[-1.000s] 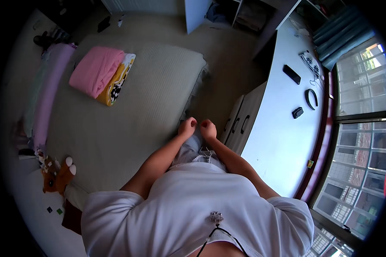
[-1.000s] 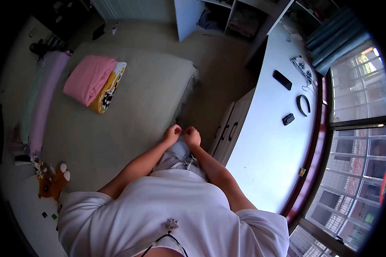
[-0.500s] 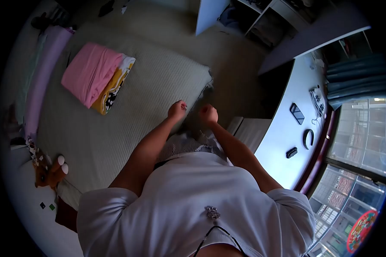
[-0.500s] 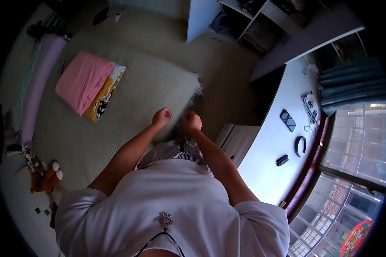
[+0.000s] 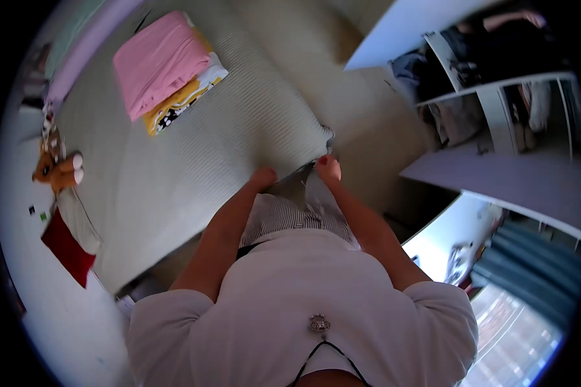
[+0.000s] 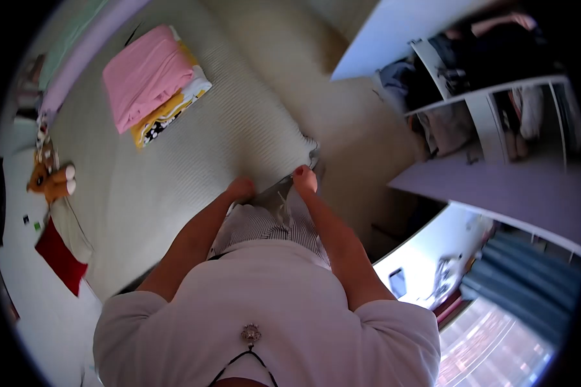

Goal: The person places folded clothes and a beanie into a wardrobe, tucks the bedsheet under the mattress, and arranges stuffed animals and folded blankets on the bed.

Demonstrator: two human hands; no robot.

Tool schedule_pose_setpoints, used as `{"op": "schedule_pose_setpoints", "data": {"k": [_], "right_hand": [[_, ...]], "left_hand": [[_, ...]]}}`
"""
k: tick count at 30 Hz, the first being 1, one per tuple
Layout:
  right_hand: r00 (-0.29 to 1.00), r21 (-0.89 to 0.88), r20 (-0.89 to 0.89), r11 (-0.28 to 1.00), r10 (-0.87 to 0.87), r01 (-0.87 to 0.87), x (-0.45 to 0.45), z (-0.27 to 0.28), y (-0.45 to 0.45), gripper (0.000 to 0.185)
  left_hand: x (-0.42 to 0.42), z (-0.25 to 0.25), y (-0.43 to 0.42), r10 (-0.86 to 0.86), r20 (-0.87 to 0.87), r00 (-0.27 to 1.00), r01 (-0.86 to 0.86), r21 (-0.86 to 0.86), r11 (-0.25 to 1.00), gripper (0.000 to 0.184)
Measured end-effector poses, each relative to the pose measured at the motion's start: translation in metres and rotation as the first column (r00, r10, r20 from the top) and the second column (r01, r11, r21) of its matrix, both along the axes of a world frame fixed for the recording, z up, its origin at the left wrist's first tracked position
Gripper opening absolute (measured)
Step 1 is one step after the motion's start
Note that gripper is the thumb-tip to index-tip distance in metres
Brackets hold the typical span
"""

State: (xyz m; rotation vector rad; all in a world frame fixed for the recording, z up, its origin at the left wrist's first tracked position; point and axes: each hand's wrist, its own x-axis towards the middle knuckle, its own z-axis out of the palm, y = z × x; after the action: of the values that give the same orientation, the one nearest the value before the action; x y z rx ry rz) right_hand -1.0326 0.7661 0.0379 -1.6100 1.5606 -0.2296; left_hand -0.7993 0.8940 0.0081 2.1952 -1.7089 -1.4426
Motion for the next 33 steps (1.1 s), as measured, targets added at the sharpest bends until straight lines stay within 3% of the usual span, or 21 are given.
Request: {"op": "schedule_pose_setpoints", "data": {"k": [2, 4, 6, 8, 10, 13, 15, 17, 20, 21, 22, 24, 26, 27, 29, 30, 32, 33], "right_hand": [[0.997, 0.037, -0.013, 0.996, 0.077, -0.077, -0.013, -0.005, -0.057, 0.017], [0.988, 0.049, -0.043, 0.988, 0.146, -0.144, -0.021, -0.004, -0.102, 0.018], [0.971, 0.031, -0.093, 0.976, 0.219, -0.217, -0.031, 0.001, -0.140, 0.020], [0.947, 0.085, -0.117, 0.953, 0.300, -0.292, -0.039, -0.012, -0.170, 0.024], [0.904, 0.148, -0.125, 0.909, 0.408, -0.389, -0.052, -0.047, -0.185, 0.031], [0.749, 0.282, -0.163, 0.757, 0.643, -0.589, -0.059, -0.096, -0.194, 0.049], [0.531, 0.434, -0.217, 0.568, 0.819, -0.700, -0.049, -0.096, -0.187, 0.064], [0.610, 0.378, -0.154, 0.617, 0.777, -0.690, -0.043, -0.107, -0.176, 0.076], [0.678, 0.445, -0.188, 0.677, 0.711, -0.586, -0.046, -0.150, -0.158, 0.091], [0.694, 0.476, -0.218, 0.696, 0.686, -0.538, -0.040, -0.169, -0.156, 0.096], [0.714, 0.525, -0.148, 0.666, 0.684, -0.530, -0.035, -0.177, -0.154, 0.102], [0.754, 0.619, -0.020, 0.601, 0.656, -0.506, -0.021, -0.191, -0.156, 0.116], [0.797, 0.653, 0.050, 0.584, 0.602, -0.482, -0.012, -0.225, -0.152, 0.111], [0.812, 0.663, 0.078, 0.578, 0.579, -0.476, -0.012, -0.241, -0.154, 0.109], [0.876, 0.531, 0.065, 0.726, 0.479, -0.436, -0.019, -0.265, -0.139, 0.100], [0.904, 0.458, 0.077, 0.791, 0.420, -0.406, -0.020, -0.274, -0.133, 0.095], [0.836, 0.476, 0.037, 0.726, 0.548, -0.496, -0.013, -0.264, -0.142, 0.084], [0.796, 0.488, 0.015, 0.690, 0.606, -0.535, -0.018, -0.265, -0.144, 0.078]], "left_hand": [[-0.022, 0.018, -0.019, 0.181, -0.020, 0.983, -0.182, -0.051, 0.982, 0.027], [-0.045, 0.008, -0.036, 0.492, -0.189, 0.850, -0.491, 0.054, 0.869, 0.027], [-0.076, 0.002, -0.051, 0.725, -0.331, 0.605, -0.691, 0.235, 0.684, 0.027], [-0.103, 0.022, -0.079, 0.862, -0.413, 0.295, -0.752, 0.456, 0.476, 0.027], [-0.124, 0.022, -0.096, 0.900, -0.413, 0.136, -0.774, 0.523, 0.357, 0.028], [-0.140, -0.018, -0.105, 0.885, -0.450, -0.121, -0.752, 0.624, 0.214, 0.033], [-0.154, -0.037, -0.093, 0.865, -0.389, -0.316, -0.674, 0.734, 0.084, 0.035], [-0.149, -0.043, -0.090, 0.825, -0.278, -0.491, -0.560, 0.827, -0.054, 0.035], [-0.146, -0.077, -0.068, 0.821, -0.290, -0.492, -0.628, 0.771, -0.104, 0.032], [-0.144, -0.114, -0.052, 0.864, -0.452, -0.222, -0.808, 0.581, 0.095, 0.043], [-0.152, -0.168, -0.026, 0.844, -0.530, 0.080, -0.886, 0.351, 0.304, 0.054], [-0.158, -0.213, -0.007, 0.832, -0.528, 0.168, -0.899, 0.264, 0.349, 0.071], [-0.145, -0.217, -0.019, 0.860, -0.425, -0.282, -0.833, 0.553, -0.001, 0.084], [-0.136, -0.216, -0.034, 0.804, -0.333, -0.493, -0.725, 0.668, -0.168, 0.090], [-0.126, -0.213, -0.059, 0.581, -0.076, -0.810, -0.383, 0.820, -0.426, 0.102], [-0.122, -0.215, -0.065, 0.571, -0.078, -0.817, -0.377, 0.821, -0.428, 0.105], [-0.122, -0.215, -0.068, 0.558, -0.069, -0.827, -0.363, 0.824, -0.436, 0.111], [-0.124, -0.207, -0.071, 0.528, -0.040, -0.849, -0.360, 0.775, -0.520, 0.108]]}}
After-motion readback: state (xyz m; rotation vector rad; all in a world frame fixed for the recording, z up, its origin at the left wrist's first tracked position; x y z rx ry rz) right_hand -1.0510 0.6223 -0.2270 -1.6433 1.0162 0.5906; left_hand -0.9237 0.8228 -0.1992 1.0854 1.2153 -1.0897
